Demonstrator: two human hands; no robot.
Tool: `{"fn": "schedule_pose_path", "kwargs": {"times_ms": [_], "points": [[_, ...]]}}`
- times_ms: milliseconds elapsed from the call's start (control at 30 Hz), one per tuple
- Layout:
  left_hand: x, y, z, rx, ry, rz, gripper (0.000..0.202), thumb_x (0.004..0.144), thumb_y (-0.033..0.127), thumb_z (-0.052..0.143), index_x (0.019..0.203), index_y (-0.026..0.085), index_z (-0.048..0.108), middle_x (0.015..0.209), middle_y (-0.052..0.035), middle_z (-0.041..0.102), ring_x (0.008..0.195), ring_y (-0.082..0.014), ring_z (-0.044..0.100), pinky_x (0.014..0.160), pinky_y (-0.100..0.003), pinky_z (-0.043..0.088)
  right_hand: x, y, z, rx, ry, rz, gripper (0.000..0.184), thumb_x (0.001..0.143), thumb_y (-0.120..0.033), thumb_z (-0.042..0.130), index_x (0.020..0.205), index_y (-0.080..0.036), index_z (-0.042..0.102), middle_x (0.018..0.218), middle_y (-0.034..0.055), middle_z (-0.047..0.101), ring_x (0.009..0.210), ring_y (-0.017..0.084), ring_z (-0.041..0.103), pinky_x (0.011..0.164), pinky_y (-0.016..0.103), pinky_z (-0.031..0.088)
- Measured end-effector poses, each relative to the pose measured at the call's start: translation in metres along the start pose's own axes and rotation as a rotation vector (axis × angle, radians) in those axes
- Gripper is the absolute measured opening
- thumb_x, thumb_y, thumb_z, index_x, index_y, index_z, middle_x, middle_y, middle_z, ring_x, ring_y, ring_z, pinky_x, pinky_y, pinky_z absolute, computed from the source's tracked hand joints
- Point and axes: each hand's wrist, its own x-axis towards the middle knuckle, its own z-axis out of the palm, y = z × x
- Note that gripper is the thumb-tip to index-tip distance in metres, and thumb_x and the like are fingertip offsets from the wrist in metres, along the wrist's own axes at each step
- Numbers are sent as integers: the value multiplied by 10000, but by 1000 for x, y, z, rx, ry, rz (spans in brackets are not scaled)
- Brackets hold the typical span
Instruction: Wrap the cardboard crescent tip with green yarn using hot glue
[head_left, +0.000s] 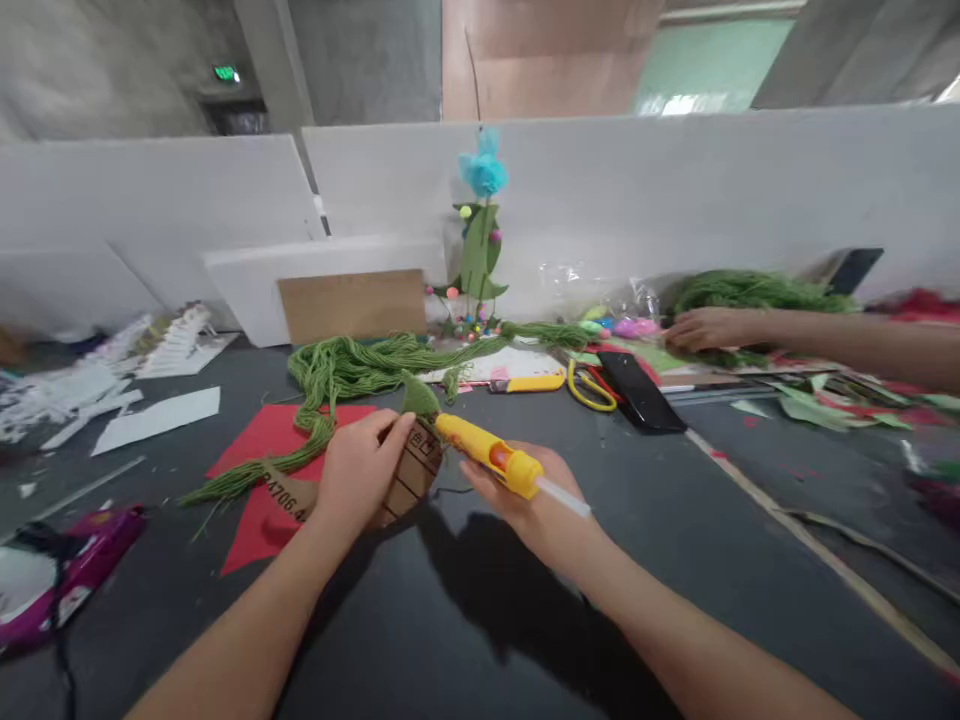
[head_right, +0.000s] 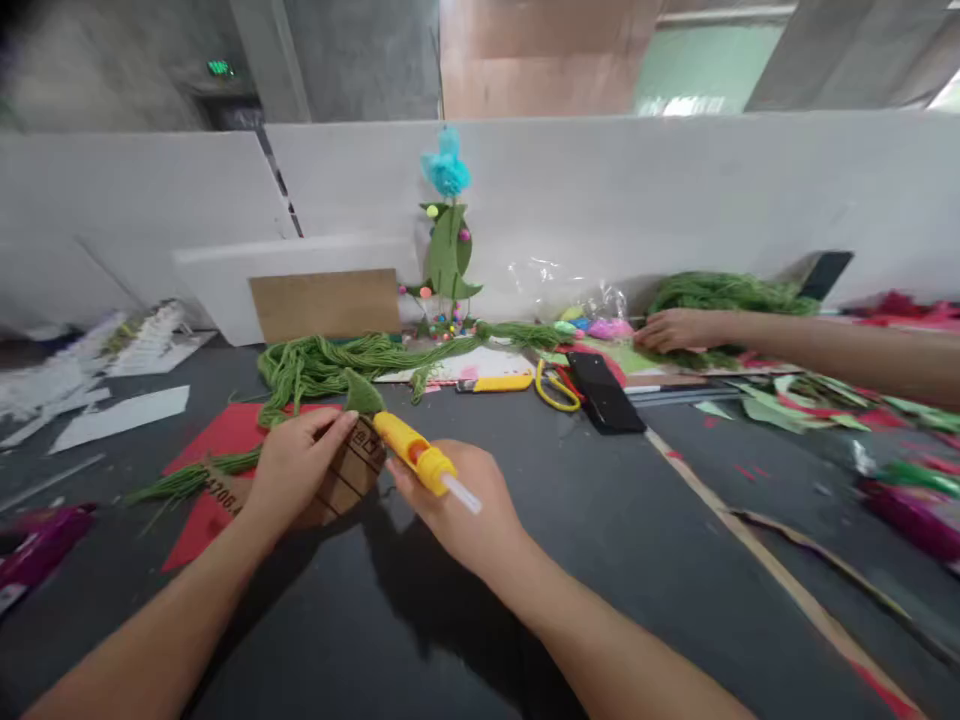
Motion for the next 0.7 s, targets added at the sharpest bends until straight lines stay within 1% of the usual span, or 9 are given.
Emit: {"fn": "schedule_pose_path", "kwargs": {"times_ms": [100,333,533,700], "points": [[-1,0,0,-3,2,4,358,865,399,417,578,187,454,548,42,466,576,-124,464,560,-238,275,1,-1,-3,6,-6,-11,345,821,-428,487,565,-209,415,527,-19,449,481,121,393,478,258,305],[-1,1,0,-18,11,9,342,864,398,414,618,184,515,576,33,513,594,-130,491,570,-236,292,3,-1,-3,28,-31,-5,333,821,-424,488,576,-213,408,545,-11,458,500,125,406,485,249,329],[-2,2,0,-26,13,6,343,859,402,413,616,185,520,569,33,509,589,-130,489,567,-232,296,3,-2,-5,17,-41,11,346,819,-440,473,573,-214,383,543,-10,433,497,125,385,479,254,311],[-1,2,0,-28,15,-5,357,853,419,413,592,189,493,539,40,476,562,-125,466,546,-229,286,4,-3,-5,4,-56,47,353,807,-457,473,567,-216,374,544,-3,432,498,129,374,478,262,307]]}}
